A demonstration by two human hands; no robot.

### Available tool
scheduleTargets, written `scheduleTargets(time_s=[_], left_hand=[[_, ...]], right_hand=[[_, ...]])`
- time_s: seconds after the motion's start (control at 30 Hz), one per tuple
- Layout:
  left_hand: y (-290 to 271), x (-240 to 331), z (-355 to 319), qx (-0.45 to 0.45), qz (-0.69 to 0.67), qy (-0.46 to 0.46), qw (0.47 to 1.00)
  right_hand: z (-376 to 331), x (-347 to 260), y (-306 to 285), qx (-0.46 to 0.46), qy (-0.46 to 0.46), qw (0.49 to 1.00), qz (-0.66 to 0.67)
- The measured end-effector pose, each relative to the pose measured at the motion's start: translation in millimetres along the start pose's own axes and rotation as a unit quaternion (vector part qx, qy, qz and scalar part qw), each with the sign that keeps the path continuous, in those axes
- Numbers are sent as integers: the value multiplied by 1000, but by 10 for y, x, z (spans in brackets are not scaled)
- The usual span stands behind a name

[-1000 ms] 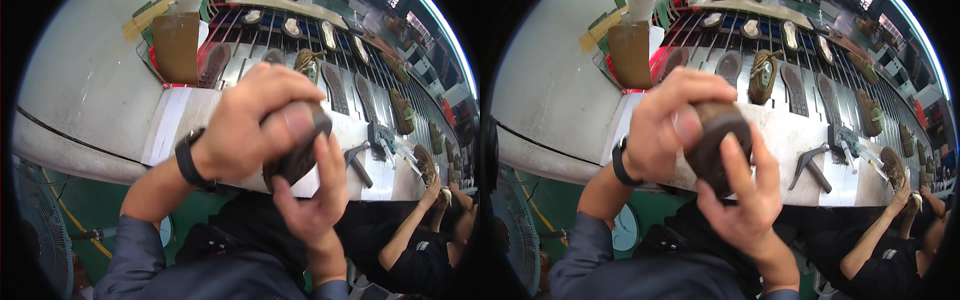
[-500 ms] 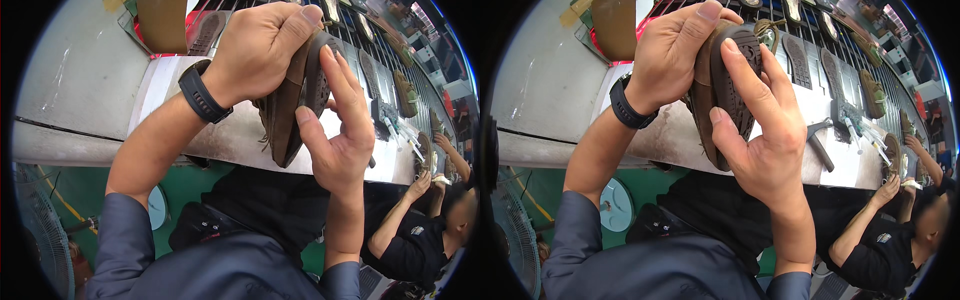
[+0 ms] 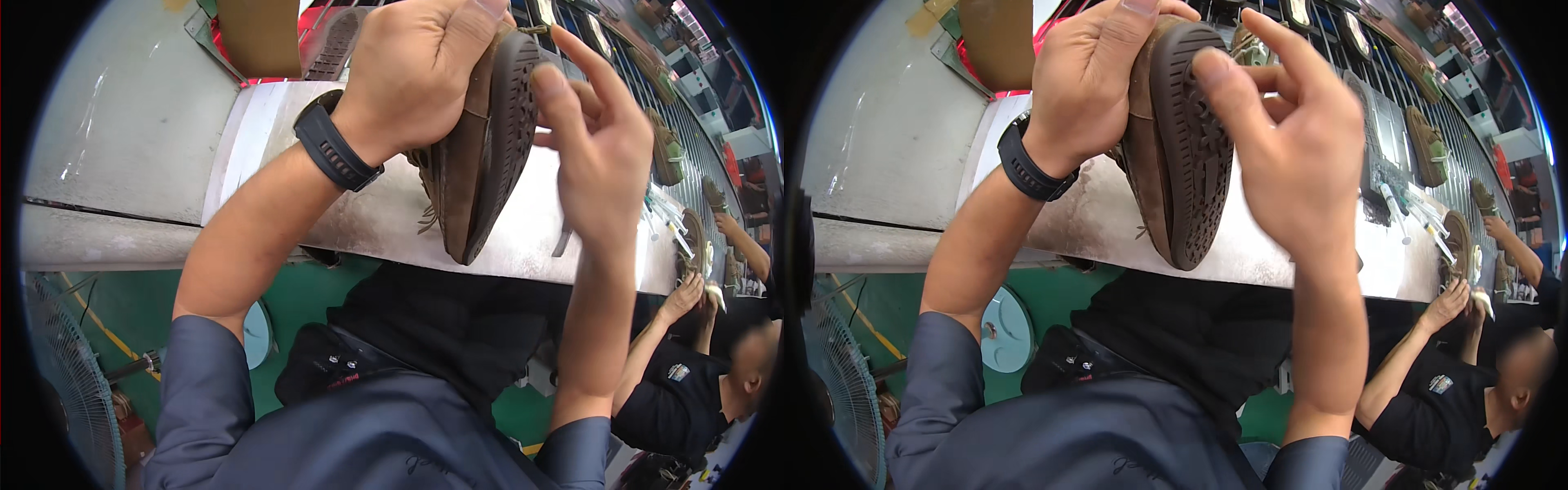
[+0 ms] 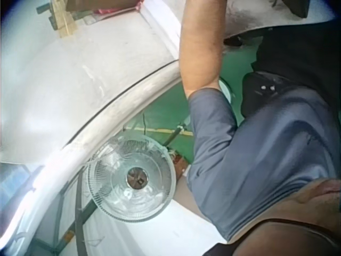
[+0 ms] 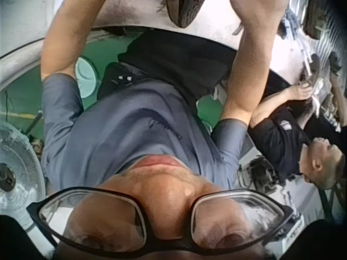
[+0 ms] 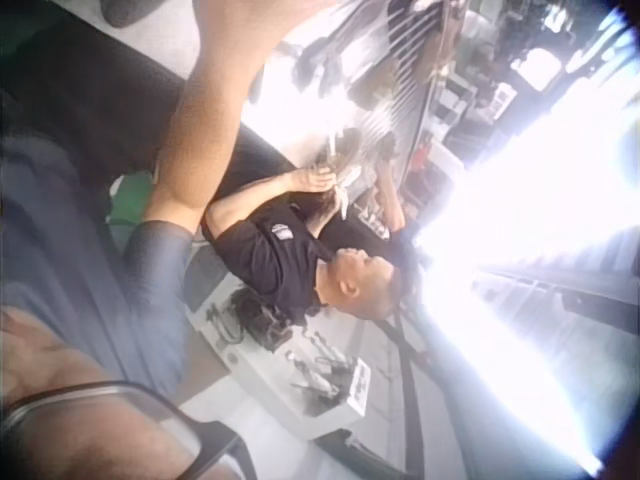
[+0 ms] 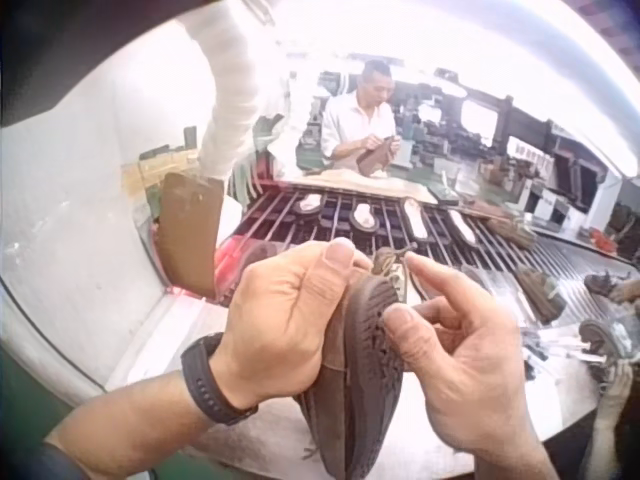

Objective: The person assembles shoes by taking shoes and soles from a conveyor, pressing the soles onto the shoe bottoms by hand, and hammering along the edges with a hammer.

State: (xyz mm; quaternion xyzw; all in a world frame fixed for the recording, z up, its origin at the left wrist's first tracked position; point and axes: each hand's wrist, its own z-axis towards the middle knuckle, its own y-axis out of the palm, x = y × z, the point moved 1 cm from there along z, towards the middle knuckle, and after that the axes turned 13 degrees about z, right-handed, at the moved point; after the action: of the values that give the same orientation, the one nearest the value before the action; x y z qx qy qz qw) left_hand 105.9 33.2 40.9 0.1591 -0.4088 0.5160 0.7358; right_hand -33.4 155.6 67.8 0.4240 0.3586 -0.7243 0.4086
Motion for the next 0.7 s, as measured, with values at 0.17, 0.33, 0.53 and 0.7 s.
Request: scheduleTargets(time_s=[0.17,0.33,0.53,0.7], left_hand=[[-8,-1,25,13,31,29,999],[-51,7,-10,22,37,8,999],[-59,-44,-42,75,79,72,991],[-88,102,-87,59,8,-50,997]], right_hand=[[174,-58,-108,-97,-9,994,-53],[132,-96,-63,-111,6,993,-25],[95,-99,25,-96,7,995,-15],[147,-125,87,-98,11,993,-61]])
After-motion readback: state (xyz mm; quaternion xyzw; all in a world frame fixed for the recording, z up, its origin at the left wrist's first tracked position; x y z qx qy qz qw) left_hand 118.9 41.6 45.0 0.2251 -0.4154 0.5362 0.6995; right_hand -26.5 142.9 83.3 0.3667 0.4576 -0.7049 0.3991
